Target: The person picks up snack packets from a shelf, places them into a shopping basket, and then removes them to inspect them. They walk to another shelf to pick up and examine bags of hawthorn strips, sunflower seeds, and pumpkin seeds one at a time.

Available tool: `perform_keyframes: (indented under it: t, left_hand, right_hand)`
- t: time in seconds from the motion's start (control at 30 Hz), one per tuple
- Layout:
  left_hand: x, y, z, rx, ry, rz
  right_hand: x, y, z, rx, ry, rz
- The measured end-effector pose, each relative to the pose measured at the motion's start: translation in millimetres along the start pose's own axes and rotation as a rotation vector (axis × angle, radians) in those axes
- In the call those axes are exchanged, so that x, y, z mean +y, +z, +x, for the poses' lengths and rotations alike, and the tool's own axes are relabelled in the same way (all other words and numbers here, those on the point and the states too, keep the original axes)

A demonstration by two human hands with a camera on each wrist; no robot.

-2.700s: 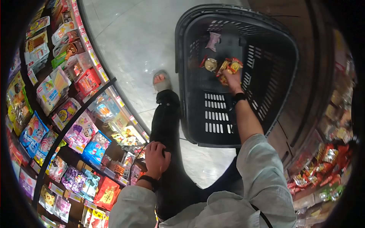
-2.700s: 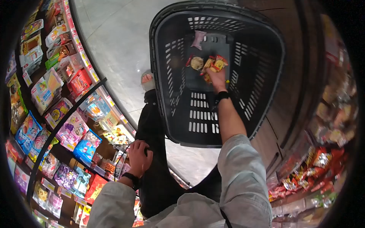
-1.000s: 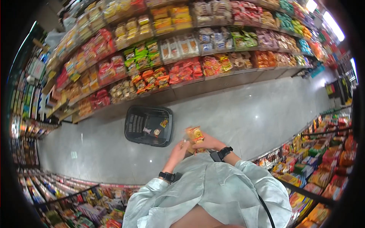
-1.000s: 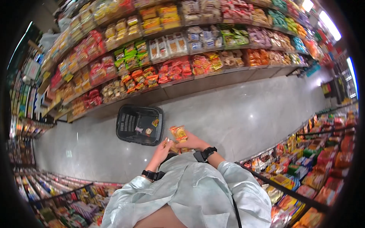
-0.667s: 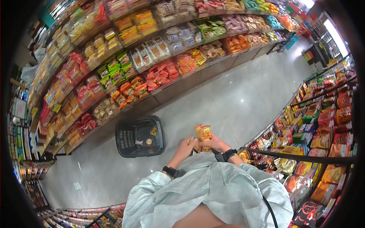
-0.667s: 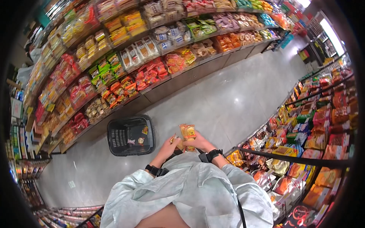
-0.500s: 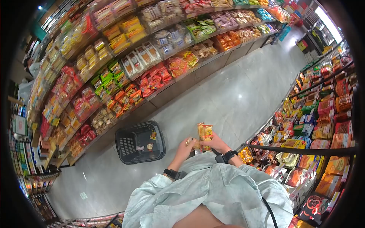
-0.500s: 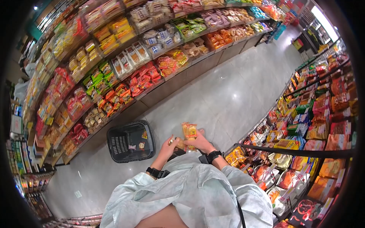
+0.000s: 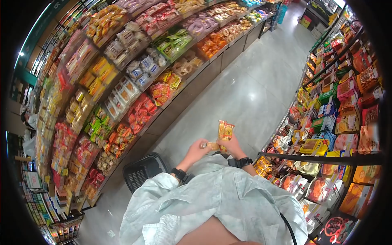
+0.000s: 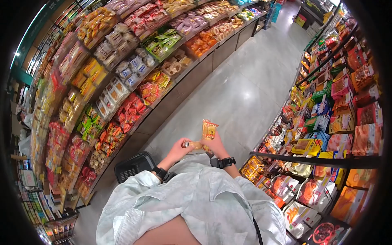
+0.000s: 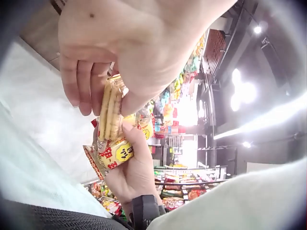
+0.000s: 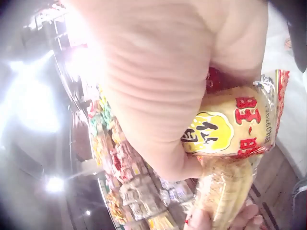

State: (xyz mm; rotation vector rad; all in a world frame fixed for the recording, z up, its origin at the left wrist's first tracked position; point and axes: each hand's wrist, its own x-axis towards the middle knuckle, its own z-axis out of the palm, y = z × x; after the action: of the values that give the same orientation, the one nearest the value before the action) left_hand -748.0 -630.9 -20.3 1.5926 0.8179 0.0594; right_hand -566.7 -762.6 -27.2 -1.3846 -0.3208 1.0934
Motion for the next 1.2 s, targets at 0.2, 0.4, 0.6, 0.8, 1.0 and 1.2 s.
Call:
perform_keyframes:
  t: [0.2,0.4,0.6,0.8,1.0,1.2]
  left_hand:
    - [57.9,25.0,64.7,-0.021,0.007,0.137]
    - [76.3,10.2,113.5,-0.03,-0.139,-0.005]
    - [91.0,-15.7,197.8,-0.092,-0.254,-0.261]
    - [137.8,-31.0,320.7,-0.193,-0.238,-0.323]
    - [179.3,-58.2,428.6,-0.275,-0.142,-0.337]
    - [208.7,-77.6,503.3,-0.242,-0.171,-0.351]
  right_hand:
    - [-28.3,-50.9,38.2,0.129,-0.013,0.133]
    - [-31.3,-85.8,60.2,0.153,0.077,0.241]
    - [-48.2,-122.6,119.3,0.268,0.096,0.28]
    - [-85.2,-156.5,215.1,0.394,0.115,0.306]
    - [-158.1,-150.8,306.9,0.407,0.172,0.351]
    - [-203.3,-153.4,369.6,0.307,0.187,0.231]
